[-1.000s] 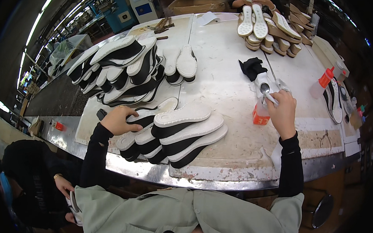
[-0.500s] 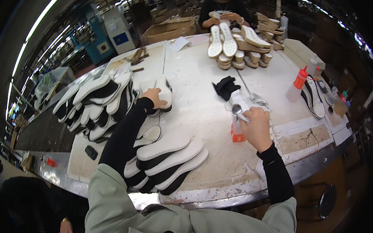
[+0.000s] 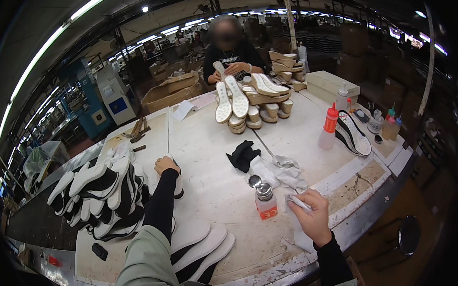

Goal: The person wipes white shoe insoles with a cloth at a workbench, repeatedly picking up insoles from a stack, wiping them, and placing them back. Other workers are visible in the background handling similar insoles.

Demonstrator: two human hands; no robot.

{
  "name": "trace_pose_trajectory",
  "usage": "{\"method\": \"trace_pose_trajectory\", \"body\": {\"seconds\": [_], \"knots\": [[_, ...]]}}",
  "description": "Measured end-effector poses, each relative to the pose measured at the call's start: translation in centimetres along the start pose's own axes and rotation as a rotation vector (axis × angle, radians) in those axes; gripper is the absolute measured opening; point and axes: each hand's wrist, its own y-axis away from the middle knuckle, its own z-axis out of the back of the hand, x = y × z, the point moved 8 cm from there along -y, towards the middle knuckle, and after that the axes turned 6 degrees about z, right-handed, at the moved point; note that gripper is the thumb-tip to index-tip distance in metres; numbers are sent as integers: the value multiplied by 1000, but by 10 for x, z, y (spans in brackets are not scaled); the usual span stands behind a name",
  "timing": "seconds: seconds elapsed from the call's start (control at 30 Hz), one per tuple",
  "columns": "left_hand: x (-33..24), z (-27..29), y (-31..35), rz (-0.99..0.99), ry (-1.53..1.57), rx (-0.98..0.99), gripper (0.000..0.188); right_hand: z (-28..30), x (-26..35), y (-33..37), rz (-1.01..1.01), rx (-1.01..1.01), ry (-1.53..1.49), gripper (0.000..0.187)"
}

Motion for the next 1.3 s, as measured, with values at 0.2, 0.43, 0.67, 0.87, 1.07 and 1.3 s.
{"method": "trace_pose_trajectory", "body": {"seconds": [0.2,0.43,0.67,0.87,1.07,1.3], "knots": [[-10,53,31,-16,137,23,38,8,-14,29,-115,-18,-68,9],[-6,174,129,-756,517,-7,44,20,3,45,-97,-13,-130,8],[27,247,358,-1634,620,118,30,38,18,60,-157,-53,-201,6],[50,140,455,-1834,409,372,32,7,41,61,-128,110,-257,5],[98,115,443,-1269,809,669,49,0,28,79,-162,156,-254,6],[145,61,458,-615,1083,609,86,-46,36,91,-229,349,-293,7]]}}
